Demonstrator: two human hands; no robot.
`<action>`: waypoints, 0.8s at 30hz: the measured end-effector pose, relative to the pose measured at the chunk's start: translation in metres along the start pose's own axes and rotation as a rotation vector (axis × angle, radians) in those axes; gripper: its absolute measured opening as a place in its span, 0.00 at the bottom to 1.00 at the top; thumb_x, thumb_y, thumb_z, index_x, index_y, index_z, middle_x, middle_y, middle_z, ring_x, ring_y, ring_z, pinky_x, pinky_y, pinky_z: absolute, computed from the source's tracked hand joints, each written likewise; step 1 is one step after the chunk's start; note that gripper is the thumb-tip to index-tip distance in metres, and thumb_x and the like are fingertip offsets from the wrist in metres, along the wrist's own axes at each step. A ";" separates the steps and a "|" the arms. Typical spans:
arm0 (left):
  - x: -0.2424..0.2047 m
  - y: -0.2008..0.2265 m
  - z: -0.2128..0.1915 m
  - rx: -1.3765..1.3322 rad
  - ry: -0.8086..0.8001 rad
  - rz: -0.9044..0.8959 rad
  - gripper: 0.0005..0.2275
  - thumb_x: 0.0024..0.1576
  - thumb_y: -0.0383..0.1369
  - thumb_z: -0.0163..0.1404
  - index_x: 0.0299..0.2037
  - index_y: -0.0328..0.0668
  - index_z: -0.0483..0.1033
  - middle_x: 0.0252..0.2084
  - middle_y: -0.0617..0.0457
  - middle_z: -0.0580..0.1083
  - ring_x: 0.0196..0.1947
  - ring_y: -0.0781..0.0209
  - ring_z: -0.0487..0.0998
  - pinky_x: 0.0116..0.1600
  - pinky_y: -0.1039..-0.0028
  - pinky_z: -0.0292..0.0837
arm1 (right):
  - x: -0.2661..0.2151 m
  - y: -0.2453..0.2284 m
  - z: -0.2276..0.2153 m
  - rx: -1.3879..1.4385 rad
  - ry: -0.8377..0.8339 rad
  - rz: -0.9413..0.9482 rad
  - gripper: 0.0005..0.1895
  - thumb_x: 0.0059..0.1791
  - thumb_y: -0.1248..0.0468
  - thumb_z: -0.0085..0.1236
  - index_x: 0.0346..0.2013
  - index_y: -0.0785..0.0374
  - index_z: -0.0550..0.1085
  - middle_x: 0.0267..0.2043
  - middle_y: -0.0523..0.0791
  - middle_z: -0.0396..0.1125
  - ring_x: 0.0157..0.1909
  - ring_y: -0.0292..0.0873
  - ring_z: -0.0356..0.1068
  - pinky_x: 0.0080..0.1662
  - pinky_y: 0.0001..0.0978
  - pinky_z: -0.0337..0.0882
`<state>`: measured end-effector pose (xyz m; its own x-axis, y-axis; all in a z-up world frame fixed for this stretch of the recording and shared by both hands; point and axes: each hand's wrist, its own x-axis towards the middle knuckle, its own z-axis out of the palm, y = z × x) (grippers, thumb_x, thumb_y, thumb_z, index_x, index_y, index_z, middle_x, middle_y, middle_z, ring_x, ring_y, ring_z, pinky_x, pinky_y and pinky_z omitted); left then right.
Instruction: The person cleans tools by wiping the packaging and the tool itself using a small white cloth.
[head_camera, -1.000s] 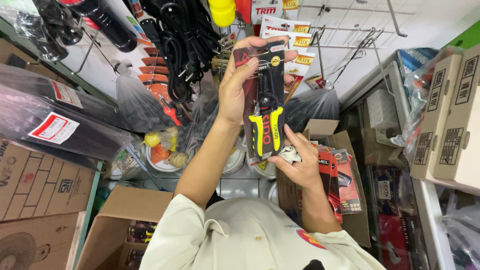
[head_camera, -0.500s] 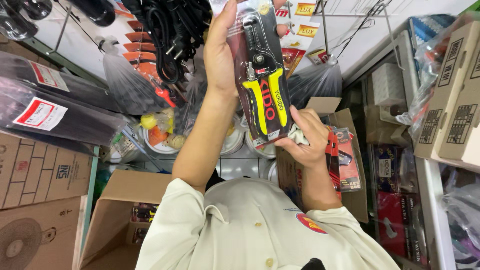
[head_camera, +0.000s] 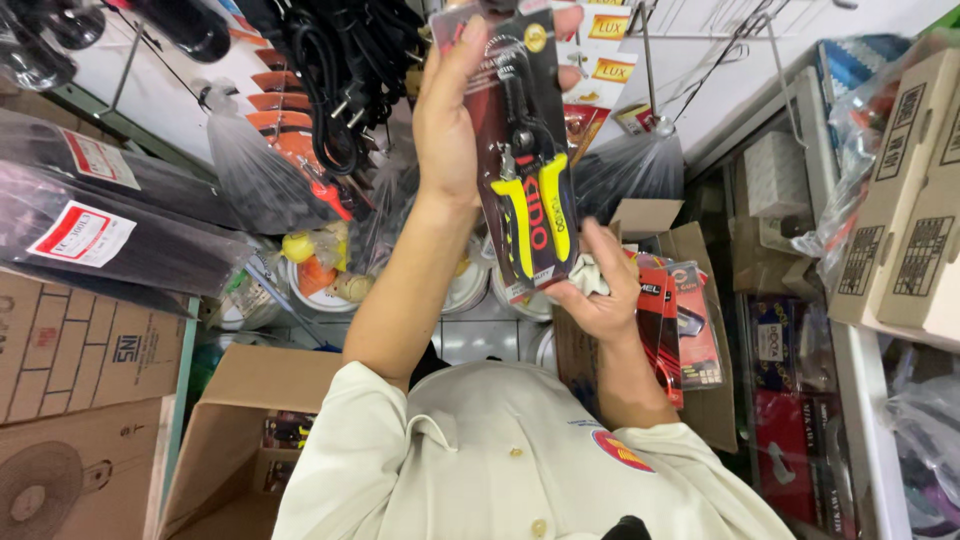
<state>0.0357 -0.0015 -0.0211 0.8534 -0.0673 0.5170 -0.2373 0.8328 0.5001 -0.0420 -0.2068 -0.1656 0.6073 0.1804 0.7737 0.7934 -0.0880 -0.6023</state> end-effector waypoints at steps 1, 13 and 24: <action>0.001 0.000 0.002 -0.013 -0.048 0.011 0.14 0.73 0.37 0.38 0.62 0.37 0.65 0.53 0.32 0.77 0.42 0.45 0.83 0.43 0.64 0.81 | -0.005 0.001 0.000 0.127 0.006 0.074 0.43 0.49 0.55 0.71 0.71 0.69 0.60 0.53 0.49 0.70 0.52 0.43 0.68 0.57 0.36 0.69; 0.003 0.002 0.023 0.088 -0.289 0.093 0.21 0.72 0.44 0.44 0.65 0.35 0.59 0.70 0.35 0.61 0.66 0.47 0.72 0.63 0.59 0.78 | -0.017 0.015 -0.006 0.480 0.038 0.298 0.39 0.52 0.71 0.62 0.75 0.73 0.56 0.64 0.52 0.68 0.62 0.40 0.69 0.65 0.34 0.66; -0.049 -0.005 0.030 0.916 -0.195 0.274 0.38 0.66 0.29 0.55 0.79 0.32 0.39 0.75 0.38 0.57 0.73 0.56 0.62 0.76 0.71 0.58 | 0.053 -0.002 0.002 0.295 0.193 0.137 0.35 0.56 0.71 0.56 0.75 0.74 0.53 0.70 0.54 0.62 0.68 0.42 0.65 0.69 0.34 0.63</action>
<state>-0.0192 -0.0187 -0.0278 0.6425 -0.0928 0.7607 -0.7556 0.0890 0.6490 -0.0118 -0.1955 -0.1235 0.7256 -0.0036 0.6881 0.6757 0.1921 -0.7116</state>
